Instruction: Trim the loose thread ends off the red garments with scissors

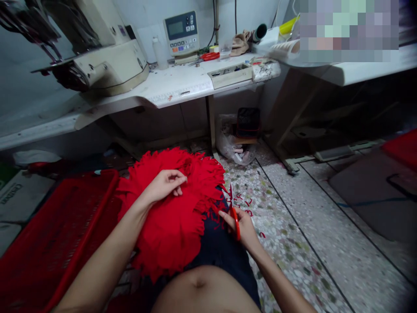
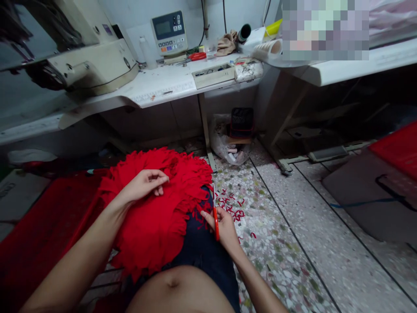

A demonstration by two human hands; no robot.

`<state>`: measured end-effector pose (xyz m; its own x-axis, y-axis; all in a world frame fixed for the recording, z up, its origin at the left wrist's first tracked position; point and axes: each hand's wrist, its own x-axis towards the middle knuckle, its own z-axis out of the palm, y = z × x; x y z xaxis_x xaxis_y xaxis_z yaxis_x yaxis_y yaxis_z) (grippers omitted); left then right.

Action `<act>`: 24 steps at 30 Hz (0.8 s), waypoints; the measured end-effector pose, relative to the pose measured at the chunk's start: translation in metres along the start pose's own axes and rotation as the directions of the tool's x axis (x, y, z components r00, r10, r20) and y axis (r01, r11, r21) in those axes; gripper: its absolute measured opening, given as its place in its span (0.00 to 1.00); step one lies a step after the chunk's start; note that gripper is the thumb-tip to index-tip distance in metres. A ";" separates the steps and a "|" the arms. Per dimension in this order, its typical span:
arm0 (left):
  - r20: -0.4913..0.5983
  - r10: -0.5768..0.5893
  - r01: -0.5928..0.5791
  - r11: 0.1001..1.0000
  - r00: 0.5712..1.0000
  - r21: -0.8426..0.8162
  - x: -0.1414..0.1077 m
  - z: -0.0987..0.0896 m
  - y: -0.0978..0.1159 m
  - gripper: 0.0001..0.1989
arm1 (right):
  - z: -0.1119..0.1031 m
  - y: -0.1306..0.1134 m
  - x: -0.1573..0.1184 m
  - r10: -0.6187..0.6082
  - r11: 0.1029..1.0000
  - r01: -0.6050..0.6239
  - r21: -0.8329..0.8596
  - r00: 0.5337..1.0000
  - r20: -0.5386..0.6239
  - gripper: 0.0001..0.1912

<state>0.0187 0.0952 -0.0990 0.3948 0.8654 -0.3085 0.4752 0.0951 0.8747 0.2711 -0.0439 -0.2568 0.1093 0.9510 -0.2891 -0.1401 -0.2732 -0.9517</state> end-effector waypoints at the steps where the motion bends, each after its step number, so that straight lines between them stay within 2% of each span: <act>1: -0.058 -0.008 0.008 1.000 0.998 0.005 0.007 0.005 -0.003 0.19 | 0.002 -0.001 0.003 -0.009 1.000 0.009 0.010 1.000 0.010 0.27; 2: -0.087 -0.025 0.027 0.999 0.996 0.018 0.015 0.011 -0.006 0.19 | 0.004 -0.002 0.005 -0.019 1.000 0.019 0.019 1.000 0.020 0.27; 5: -0.070 -0.074 0.078 0.996 0.995 0.052 0.033 0.024 -0.013 0.17 | 0.011 -0.007 0.009 -0.050 0.998 0.049 0.033 0.997 0.050 0.27; 8: -0.055 -0.075 0.075 0.997 0.996 0.004 0.041 0.030 -0.013 0.15 | 0.013 -0.019 0.013 -0.054 0.998 0.052 0.025 0.996 0.066 0.26; 11: -0.074 0.041 -0.045 0.997 0.996 -0.058 0.038 0.032 -0.004 0.14 | 0.014 -0.039 0.019 -0.076 0.997 0.075 0.010 0.996 0.047 0.26; 14: -0.072 0.230 -0.229 0.973 0.970 0.022 0.025 0.037 0.005 0.12 | 0.018 -0.061 0.027 -0.113 0.993 0.112 0.024 0.993 0.029 0.27; 17: 0.050 0.385 -0.388 0.905 0.921 0.172 0.012 0.047 0.010 0.07 | 0.027 -0.078 0.035 -0.158 0.985 0.157 0.068 0.987 0.002 0.29; 19: 0.158 0.448 -0.473 0.853 0.880 0.221 0.006 0.051 0.010 0.06 | 0.034 -0.087 0.039 -0.182 0.980 0.184 0.074 0.983 -0.031 0.28; 21: 0.226 0.464 -0.508 0.834 0.857 0.215 0.004 0.050 0.009 0.08 | 0.039 -0.093 0.041 -0.204 0.975 0.209 0.075 0.977 -0.068 0.27; 22: 0.219 0.469 -0.510 0.834 0.856 0.208 0.005 0.047 0.008 0.09 | 0.040 -0.095 0.041 -0.213 0.972 0.220 0.080 0.974 -0.081 0.26; 24: 0.125 0.486 -0.502 0.838 0.865 0.213 0.006 0.039 0.009 0.10 | 0.039 -0.099 0.041 -0.217 0.971 0.224 0.088 0.973 -0.084 0.25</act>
<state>0.0562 0.0822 -0.1083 0.6707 0.7333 0.1118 0.3677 -0.4595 0.8085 0.2509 0.0276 -0.1698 0.2193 0.9721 -0.0832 -0.1976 -0.0392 -0.9795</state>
